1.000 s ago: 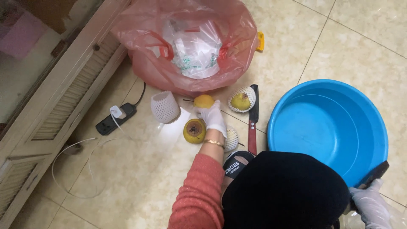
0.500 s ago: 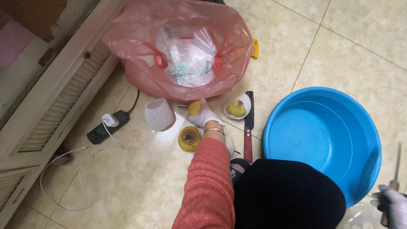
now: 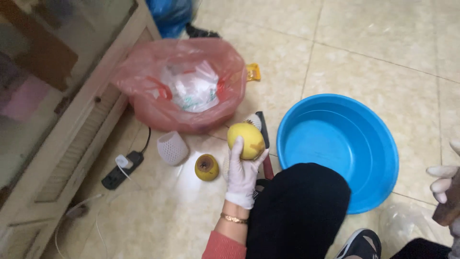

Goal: A person wearing gloves uses a knife to peel the skin off a pear and then slices it into a blue basin.

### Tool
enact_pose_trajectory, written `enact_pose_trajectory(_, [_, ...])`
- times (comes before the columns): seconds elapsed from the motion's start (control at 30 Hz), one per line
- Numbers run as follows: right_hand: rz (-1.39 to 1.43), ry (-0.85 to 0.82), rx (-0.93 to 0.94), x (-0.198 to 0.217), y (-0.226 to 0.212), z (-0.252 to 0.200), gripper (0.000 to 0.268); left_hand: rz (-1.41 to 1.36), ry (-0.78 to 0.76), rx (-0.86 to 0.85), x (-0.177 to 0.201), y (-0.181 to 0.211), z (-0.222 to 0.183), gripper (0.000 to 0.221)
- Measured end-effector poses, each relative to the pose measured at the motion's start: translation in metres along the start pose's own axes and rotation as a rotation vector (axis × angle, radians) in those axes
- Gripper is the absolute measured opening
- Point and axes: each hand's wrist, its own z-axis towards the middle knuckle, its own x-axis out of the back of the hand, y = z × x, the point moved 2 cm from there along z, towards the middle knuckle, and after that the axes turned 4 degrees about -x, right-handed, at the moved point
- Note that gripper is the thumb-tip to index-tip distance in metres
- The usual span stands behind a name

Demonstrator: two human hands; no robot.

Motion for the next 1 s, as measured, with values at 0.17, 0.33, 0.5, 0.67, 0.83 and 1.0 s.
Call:
enact_pose_trajectory(0.17, [0.050,0.069,0.069,-0.046,-0.105,-0.018,0.075,0.323,-0.511,-0.191,-0.092,0.026,-0.065,0.086])
enact_pose_trajectory(0.33, [0.352,-0.005,0.071,-0.051,-0.165,-0.045,0.093,0.751,-0.847,-0.293,-0.155,0.018,-0.106,0.107])
enact_pose_trajectory(0.5, [0.556,-0.232,0.155,-0.057,-0.201,-0.068,0.093,0.918,-1.134,-0.256,-0.200,-0.017,-0.145,0.097])
enact_pose_trajectory(0.67, [0.281,-0.280,0.007,-0.067,-0.217,-0.093,0.101,1.032,-1.264,-0.170,-0.203,-0.059,-0.149,0.092])
enact_pose_trajectory(0.83, [-0.043,-0.271,-0.095,-0.075,-0.200,-0.088,0.108,1.196,-1.137,-0.060,-0.190,-0.079,-0.146,0.102])
enact_pose_trajectory(1.0, [-0.225,-0.294,-0.320,-0.083,-0.190,-0.078,0.114,1.332,-1.089,0.003,-0.184,-0.082,-0.140,0.105])
